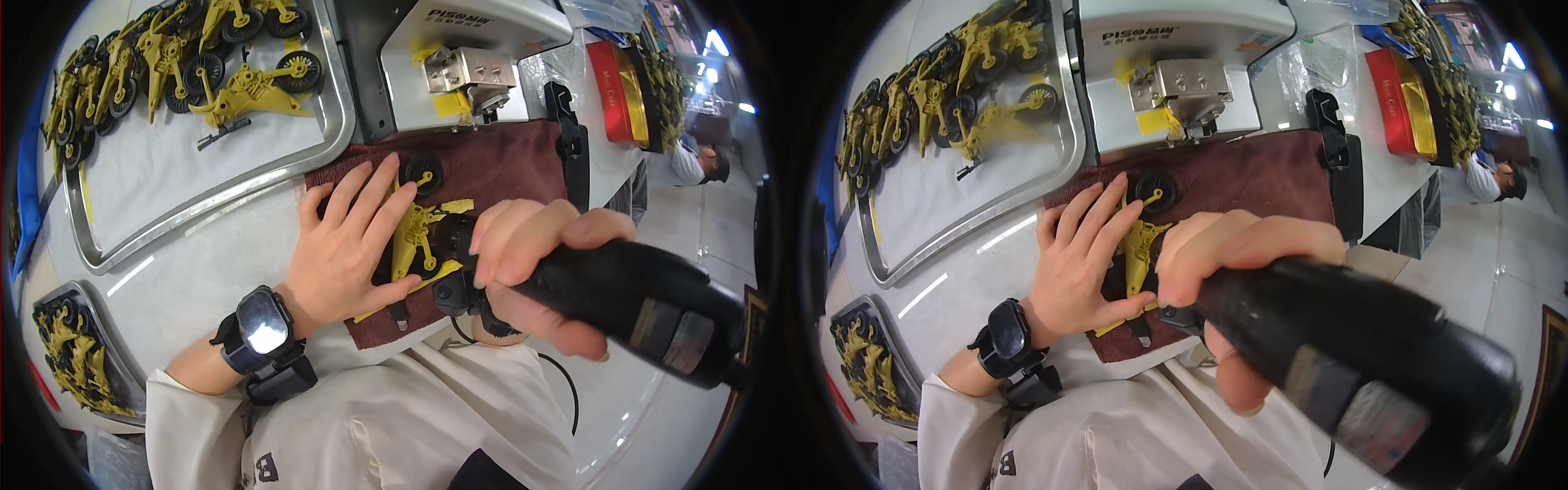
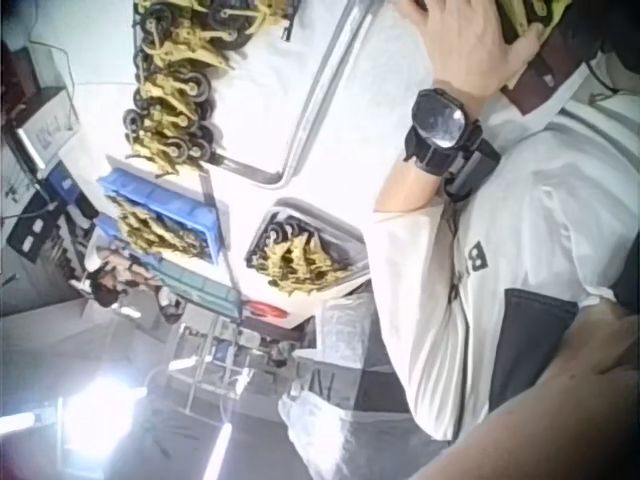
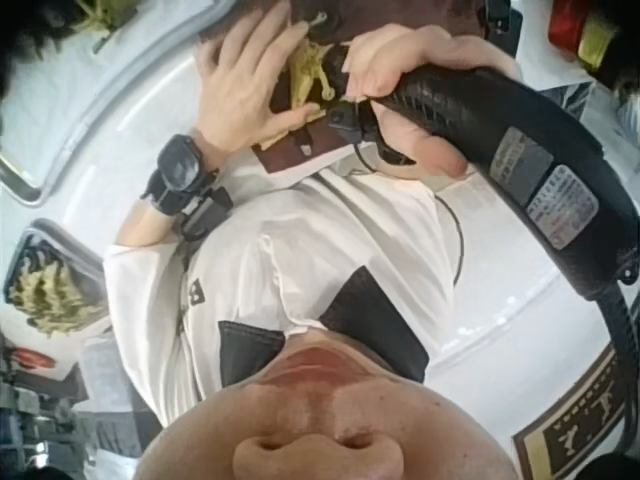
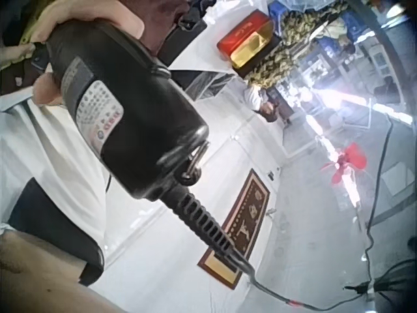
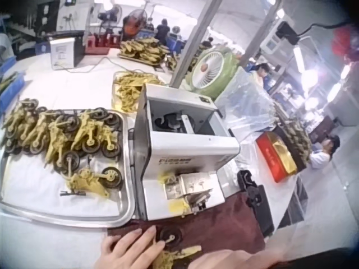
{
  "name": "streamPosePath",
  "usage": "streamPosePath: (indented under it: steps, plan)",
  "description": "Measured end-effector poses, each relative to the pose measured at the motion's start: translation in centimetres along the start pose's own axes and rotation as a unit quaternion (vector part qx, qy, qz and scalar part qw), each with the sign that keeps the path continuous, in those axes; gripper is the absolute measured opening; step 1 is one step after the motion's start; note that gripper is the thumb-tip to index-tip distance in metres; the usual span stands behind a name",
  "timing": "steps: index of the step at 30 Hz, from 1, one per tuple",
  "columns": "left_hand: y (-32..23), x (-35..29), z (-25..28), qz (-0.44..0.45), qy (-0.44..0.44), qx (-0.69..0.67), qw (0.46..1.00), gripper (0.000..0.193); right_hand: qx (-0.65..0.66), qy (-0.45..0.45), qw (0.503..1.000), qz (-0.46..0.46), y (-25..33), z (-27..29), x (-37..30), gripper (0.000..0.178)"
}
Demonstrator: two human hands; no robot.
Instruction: The recorder uses an electric screwdriver to attach components to yellow toy motorcycle frames on an assembly line.
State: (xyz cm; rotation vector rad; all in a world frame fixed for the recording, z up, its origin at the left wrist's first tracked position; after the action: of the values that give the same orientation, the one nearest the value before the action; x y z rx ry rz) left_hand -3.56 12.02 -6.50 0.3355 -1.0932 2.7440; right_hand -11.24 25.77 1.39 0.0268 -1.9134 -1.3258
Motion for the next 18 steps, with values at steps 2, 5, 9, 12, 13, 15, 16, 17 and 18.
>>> streamPosePath:
  steps: [2, 5, 9, 12, 13, 15, 16, 17, 18]
  plan:
    - [0.4, -0.6, 0.0, 0.007, -0.005, 0.007, 1.000, 0.086, -0.004, 0.060, 0.998, -0.014, -0.3, 0.2, 0.3, 0.083]
    - [-0.2, 0.0, -0.2, -0.009, -0.019, 0.002, 1.000, 0.085, -0.030, -0.052, 0.996, 0.070, 2.7, 0.5, 2.2, 0.095]
    - [-0.6, 0.0, -0.1, -0.015, -0.023, 0.001, 1.000, 0.088, -0.080, -0.152, 0.971, 0.167, 3.3, 1.1, 6.3, 0.091]
    - [-0.5, -0.4, 0.1, -0.012, -0.028, -0.009, 1.000, 0.093, -0.232, -0.260, 0.936, 0.044, 0.4, 0.3, 8.2, 0.083]
    - [-0.4, -0.6, 0.1, -0.010, -0.030, -0.009, 0.999, 0.093, -0.192, -0.210, 0.957, 0.054, 0.4, 0.7, 8.6, 0.084]
    - [-0.1, -0.6, 0.2, -0.011, -0.041, -0.024, 0.999, 0.099, -0.152, -0.156, 0.974, 0.062, 0.7, 0.9, 8.2, 0.084]
    - [0.0, -0.6, 0.2, -0.007, -0.045, -0.025, 0.999, 0.099, -0.113, -0.117, 0.985, 0.055, 1.0, 0.6, 7.4, 0.084]
    - [0.1, -0.6, 0.3, -0.009, -0.046, -0.029, 0.998, 0.101, -0.073, -0.078, 0.993, 0.048, 1.4, 0.1, 6.3, 0.085]
    - [-0.2, -0.7, 0.4, -0.010, -0.047, -0.032, 0.998, 0.104, -0.032, -0.039, 0.998, 0.039, 2.2, -0.4, 5.0, 0.086]
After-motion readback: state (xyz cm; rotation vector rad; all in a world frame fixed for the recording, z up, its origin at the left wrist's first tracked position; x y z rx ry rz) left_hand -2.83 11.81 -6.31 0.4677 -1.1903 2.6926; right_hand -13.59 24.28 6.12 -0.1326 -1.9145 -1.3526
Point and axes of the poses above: each hand's wrist, its own x-axis towards the middle knuckle, its own z-axis out of the back of the hand, y = z × x, the point moved 3 cm from there along x, towards the middle knuckle, and after that the axes turned 8 degrees about -y, right-handed, at the moved point
